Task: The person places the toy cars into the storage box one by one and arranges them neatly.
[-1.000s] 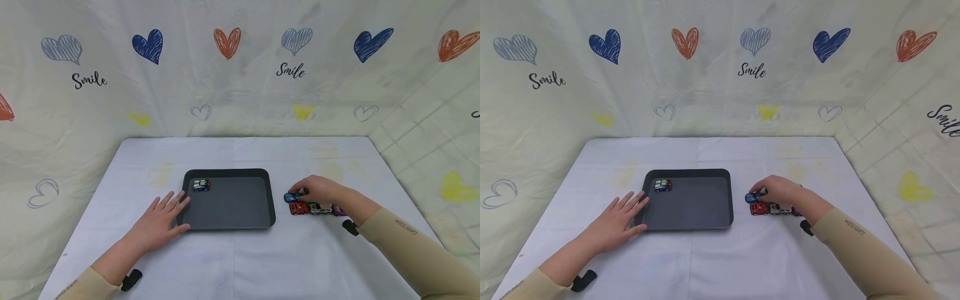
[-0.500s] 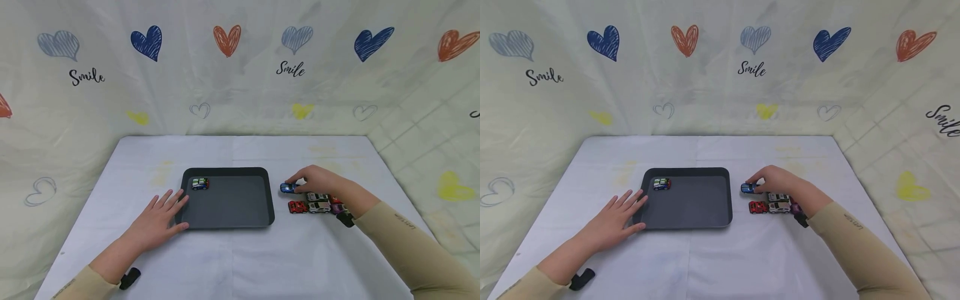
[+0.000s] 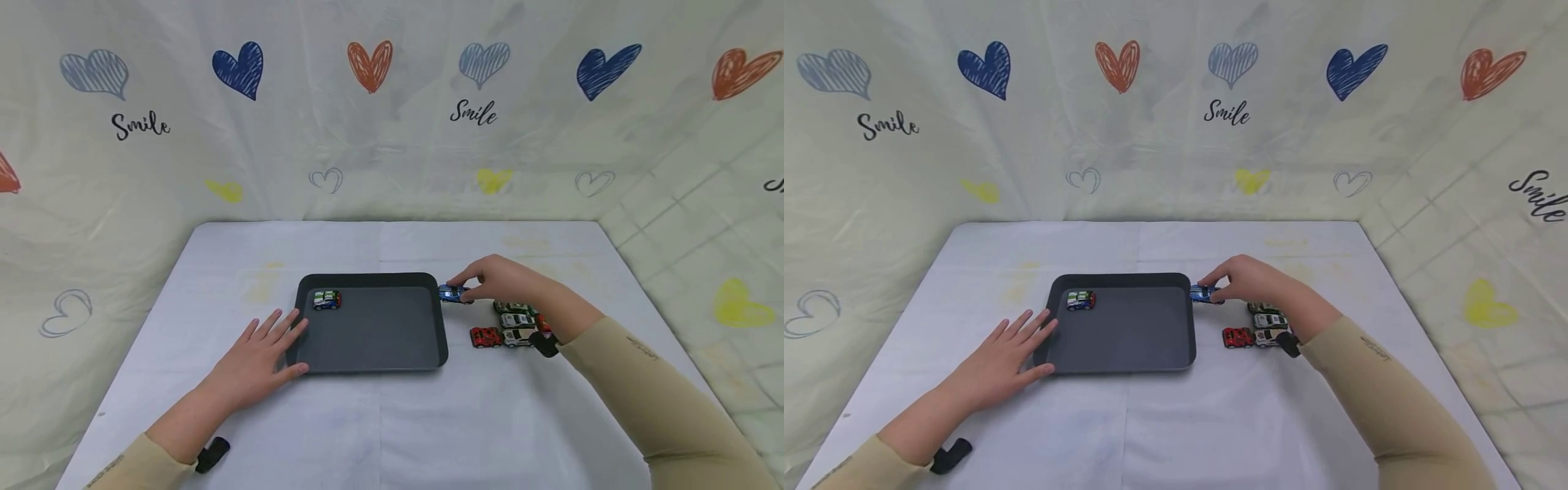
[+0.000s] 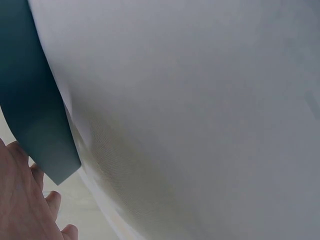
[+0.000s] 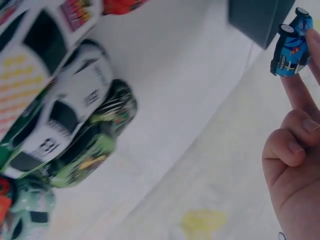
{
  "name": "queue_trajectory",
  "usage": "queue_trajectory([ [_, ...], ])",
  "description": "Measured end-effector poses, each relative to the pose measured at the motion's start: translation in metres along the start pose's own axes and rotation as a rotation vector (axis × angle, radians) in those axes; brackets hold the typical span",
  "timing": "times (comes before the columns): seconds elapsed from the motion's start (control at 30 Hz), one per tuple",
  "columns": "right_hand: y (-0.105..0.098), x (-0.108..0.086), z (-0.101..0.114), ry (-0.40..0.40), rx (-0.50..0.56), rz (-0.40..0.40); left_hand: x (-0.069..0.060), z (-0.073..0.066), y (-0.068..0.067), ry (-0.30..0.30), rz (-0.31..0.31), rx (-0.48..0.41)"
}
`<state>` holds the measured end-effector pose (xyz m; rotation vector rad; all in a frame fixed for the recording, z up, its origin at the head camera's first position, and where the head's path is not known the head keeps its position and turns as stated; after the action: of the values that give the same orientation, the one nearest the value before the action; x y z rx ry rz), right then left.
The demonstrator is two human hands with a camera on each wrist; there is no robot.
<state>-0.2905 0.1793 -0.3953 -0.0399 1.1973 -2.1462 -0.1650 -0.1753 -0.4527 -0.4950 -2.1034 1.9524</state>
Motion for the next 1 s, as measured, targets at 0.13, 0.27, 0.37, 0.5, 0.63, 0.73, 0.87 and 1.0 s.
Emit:
queue_trajectory([
  [0.13, 0.002, 0.008, 0.011, -0.006, 0.006, 0.004, 0.0, 0.001, 0.002, -0.004, 0.02, 0.001],
  [0.27, 0.004, 0.017, 0.024, -0.017, 0.002, 0.016, 0.0, 0.001, 0.002, -0.009, 0.034, 0.004],
  [0.37, 0.007, 0.025, 0.037, -0.029, 0.007, 0.032, -0.001, 0.001, 0.001, -0.01, 0.034, 0.008],
  [0.5, 0.012, 0.039, 0.057, -0.055, 0.011, 0.052, -0.001, 0.001, 0.001, -0.01, 0.027, 0.008],
  [0.63, 0.018, 0.054, 0.075, -0.086, 0.014, 0.066, -0.001, 0.002, 0.0, -0.005, 0.018, 0.01],
  [0.73, 0.025, 0.064, 0.086, -0.097, 0.026, 0.076, -0.001, 0.001, -0.001, 0.0, 0.003, 0.011],
  [0.87, 0.037, 0.076, 0.1, -0.118, 0.013, 0.094, -0.001, 0.0, -0.003, 0.005, -0.011, 0.003],
  [1.0, 0.048, 0.088, 0.116, -0.146, -0.024, 0.112, 0.0, 0.0, -0.001, 0.0, 0.001, 0.002],
])
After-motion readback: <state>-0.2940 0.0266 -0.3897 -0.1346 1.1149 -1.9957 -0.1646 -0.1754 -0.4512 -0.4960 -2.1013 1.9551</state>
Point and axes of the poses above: each hand's wrist, its own x-axis towards the middle knuckle, its own y-axis out of the palm, z = x × y, the point moved 10 cm from there along x, towards the middle knuckle, and after that the axes turned 7 degrees about x, right-handed, at the moved point
